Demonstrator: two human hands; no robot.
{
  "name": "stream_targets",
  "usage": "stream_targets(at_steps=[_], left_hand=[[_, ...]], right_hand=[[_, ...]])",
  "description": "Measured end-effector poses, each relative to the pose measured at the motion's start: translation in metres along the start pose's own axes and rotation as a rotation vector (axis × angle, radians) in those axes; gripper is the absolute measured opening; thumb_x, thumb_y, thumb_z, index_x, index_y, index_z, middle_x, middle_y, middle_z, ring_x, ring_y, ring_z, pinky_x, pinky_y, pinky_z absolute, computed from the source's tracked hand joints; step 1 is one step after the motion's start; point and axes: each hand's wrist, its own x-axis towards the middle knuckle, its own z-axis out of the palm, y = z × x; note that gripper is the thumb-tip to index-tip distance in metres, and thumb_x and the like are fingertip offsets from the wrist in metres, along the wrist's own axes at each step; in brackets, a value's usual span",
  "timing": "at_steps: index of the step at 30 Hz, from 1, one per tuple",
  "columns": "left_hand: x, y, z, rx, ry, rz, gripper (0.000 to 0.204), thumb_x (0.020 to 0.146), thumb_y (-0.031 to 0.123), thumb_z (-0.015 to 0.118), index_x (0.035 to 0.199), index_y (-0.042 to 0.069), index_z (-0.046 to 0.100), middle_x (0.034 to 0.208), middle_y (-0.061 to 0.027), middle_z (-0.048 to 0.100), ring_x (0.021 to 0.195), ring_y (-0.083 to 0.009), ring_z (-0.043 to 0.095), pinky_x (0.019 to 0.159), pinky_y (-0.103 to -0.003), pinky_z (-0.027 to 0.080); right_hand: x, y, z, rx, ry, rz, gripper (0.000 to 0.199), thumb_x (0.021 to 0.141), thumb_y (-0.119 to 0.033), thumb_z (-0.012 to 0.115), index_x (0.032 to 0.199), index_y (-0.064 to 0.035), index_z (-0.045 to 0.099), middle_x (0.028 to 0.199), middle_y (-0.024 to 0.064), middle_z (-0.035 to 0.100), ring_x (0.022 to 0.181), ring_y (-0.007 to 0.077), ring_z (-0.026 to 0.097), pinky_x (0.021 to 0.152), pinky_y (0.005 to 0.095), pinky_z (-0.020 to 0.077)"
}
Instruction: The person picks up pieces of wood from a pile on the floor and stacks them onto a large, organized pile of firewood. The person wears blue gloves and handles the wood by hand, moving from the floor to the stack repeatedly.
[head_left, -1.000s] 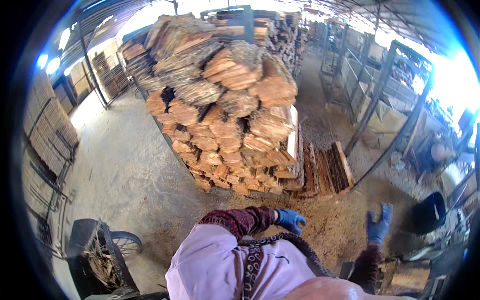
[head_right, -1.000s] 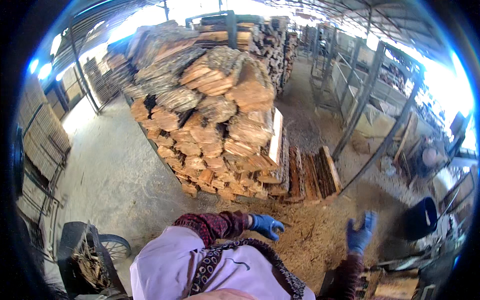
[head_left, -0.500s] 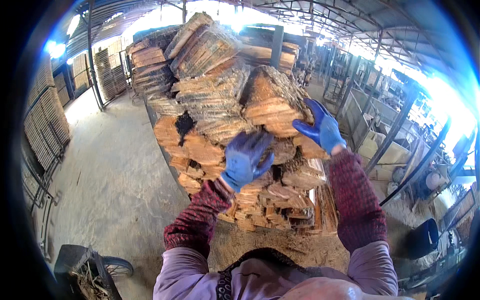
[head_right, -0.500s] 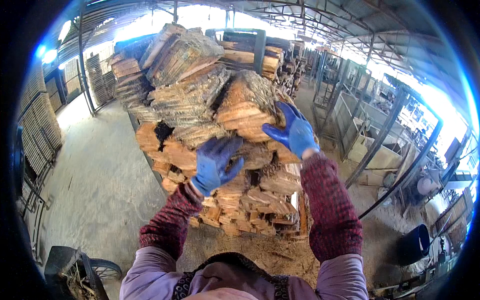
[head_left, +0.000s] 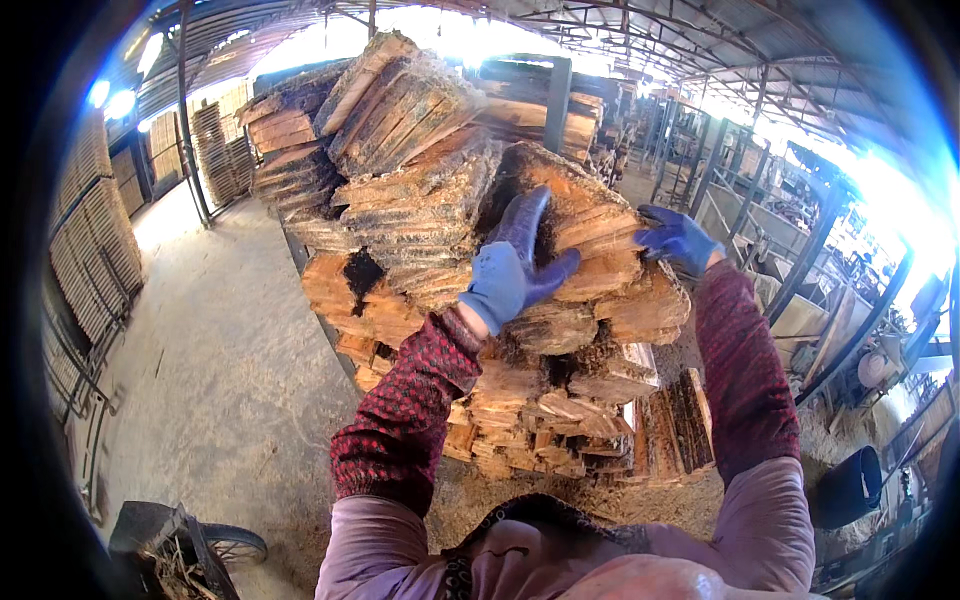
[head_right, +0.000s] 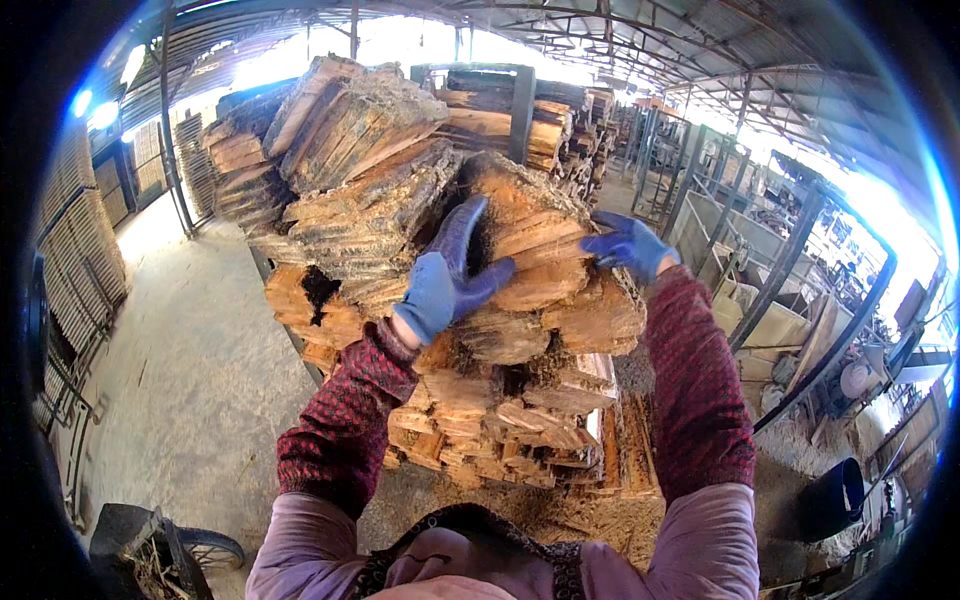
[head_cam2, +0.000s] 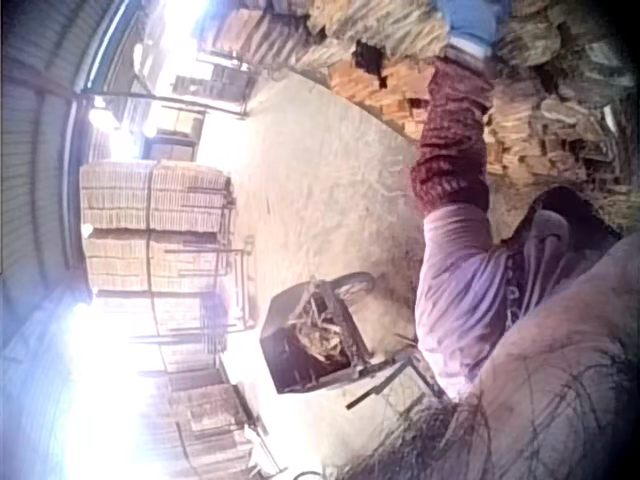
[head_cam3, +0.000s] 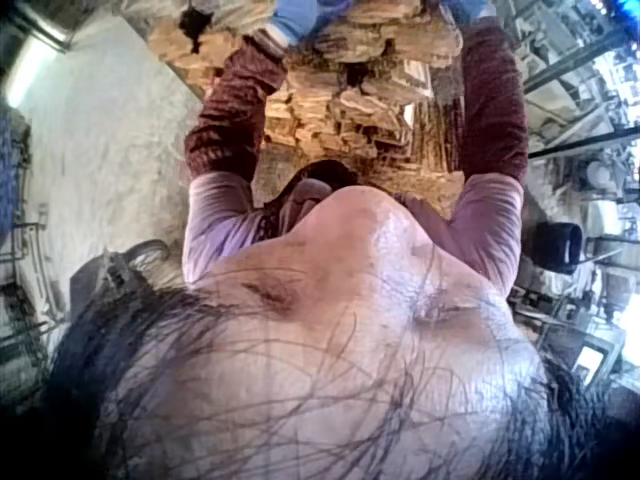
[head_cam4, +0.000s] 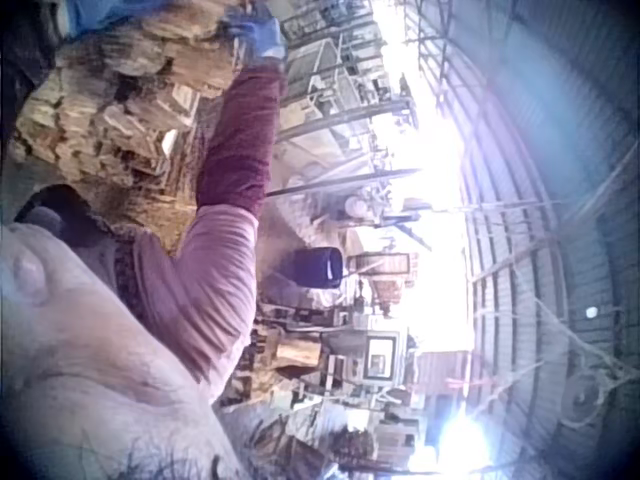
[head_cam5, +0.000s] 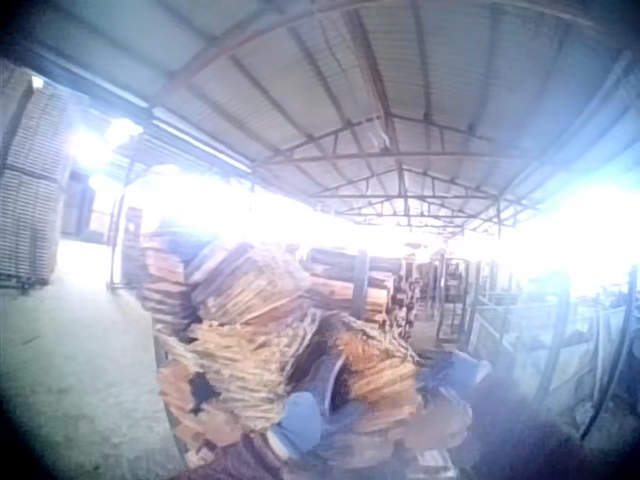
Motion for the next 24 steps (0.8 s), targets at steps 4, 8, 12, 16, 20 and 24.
stream_targets(at_steps=[4, 8, 12, 16, 20, 24], left_hand=[[0.002, -0.039, 0.047, -0.570, -0.005, -0.404, 0.080, 0.093, 0.041, 0.074, 0.148, -0.007, 0.040, 0.152, -0.0251, 0.044, 0.140, -0.0313, 0.044, 0.114, -0.037, 0.036], [0.014, -0.023, 0.085, -0.741, 0.229, -0.449, 0.068, 0.095, 0.024, 0.073, 0.147, -0.008, 0.042, 0.145, -0.0179, 0.052, 0.130, -0.0201, 0.049, 0.111, -0.032, 0.038], [0.006, -0.013, 0.049, -0.655, 0.092, -0.495, 0.086, 0.090, 0.033, 0.078, 0.149, -0.012, 0.034, 0.151, -0.0287, 0.042, 0.138, -0.0319, 0.044, 0.117, -0.038, 0.033], [-0.038, 0.063, 0.012, -0.980, 0.046, -0.368, 0.088, 0.092, 0.033, 0.074, 0.152, -0.010, 0.026, 0.153, -0.0301, 0.039, 0.141, -0.0354, 0.041, 0.120, -0.045, 0.031], [-0.115, 0.121, -0.024, -1.048, 0.090, -0.361, 0.077, 0.098, 0.034, 0.063, 0.154, -0.003, 0.027, 0.154, -0.0248, 0.039, 0.141, -0.0339, 0.042, 0.117, -0.048, 0.036], [-0.164, 0.065, -0.045, -1.001, 0.050, -0.621, 0.072, 0.101, 0.043, 0.057, 0.156, 0.005, 0.031, 0.153, -0.0191, 0.044, 0.137, -0.0312, 0.047, 0.114, -0.040, 0.039]], right_hand=[[0.015, -0.044, 0.027, -0.005, 0.172, 0.318, 0.068, 0.096, -0.045, 0.062, 0.150, -0.0088, 0.043, 0.150, 0.0192, 0.047, 0.135, 0.0345, 0.050, 0.095, 0.0465, 0.0591], [0.045, -0.031, 0.031, -0.616, 0.162, 0.154, 0.076, 0.092, -0.068, 0.056, 0.144, -0.0120, 0.052, 0.148, 0.0137, 0.050, 0.122, 0.0305, 0.057, 0.084, 0.0418, 0.0595], [0.019, -0.050, 0.080, -0.455, 0.242, 0.344, 0.071, 0.095, -0.067, 0.052, 0.139, -0.0117, 0.058, 0.136, 0.0079, 0.059, 0.111, 0.0238, 0.059, 0.073, 0.0351, 0.0570], [-0.055, -0.060, 0.085, -0.453, 0.151, 0.329, 0.075, 0.095, -0.068, 0.052, 0.138, -0.0071, 0.057, 0.111, 0.0067, 0.067, 0.090, 0.0192, 0.064, 0.069, 0.0347, 0.0565], [-0.173, -0.082, 0.117, -0.341, -0.020, 0.111, 0.065, 0.100, -0.043, 0.059, 0.150, -0.0045, 0.042, 0.137, 0.0160, 0.060, 0.113, 0.0228, 0.063, 0.092, 0.0343, 0.0544], [-0.263, -0.046, 0.209, -0.175, 0.049, 0.021, 0.078, 0.098, -0.025, 0.068, 0.158, -0.0005, 0.023, 0.151, 0.0176, 0.047, 0.139, 0.0236, 0.045, 0.116, 0.0360, 0.0362]])
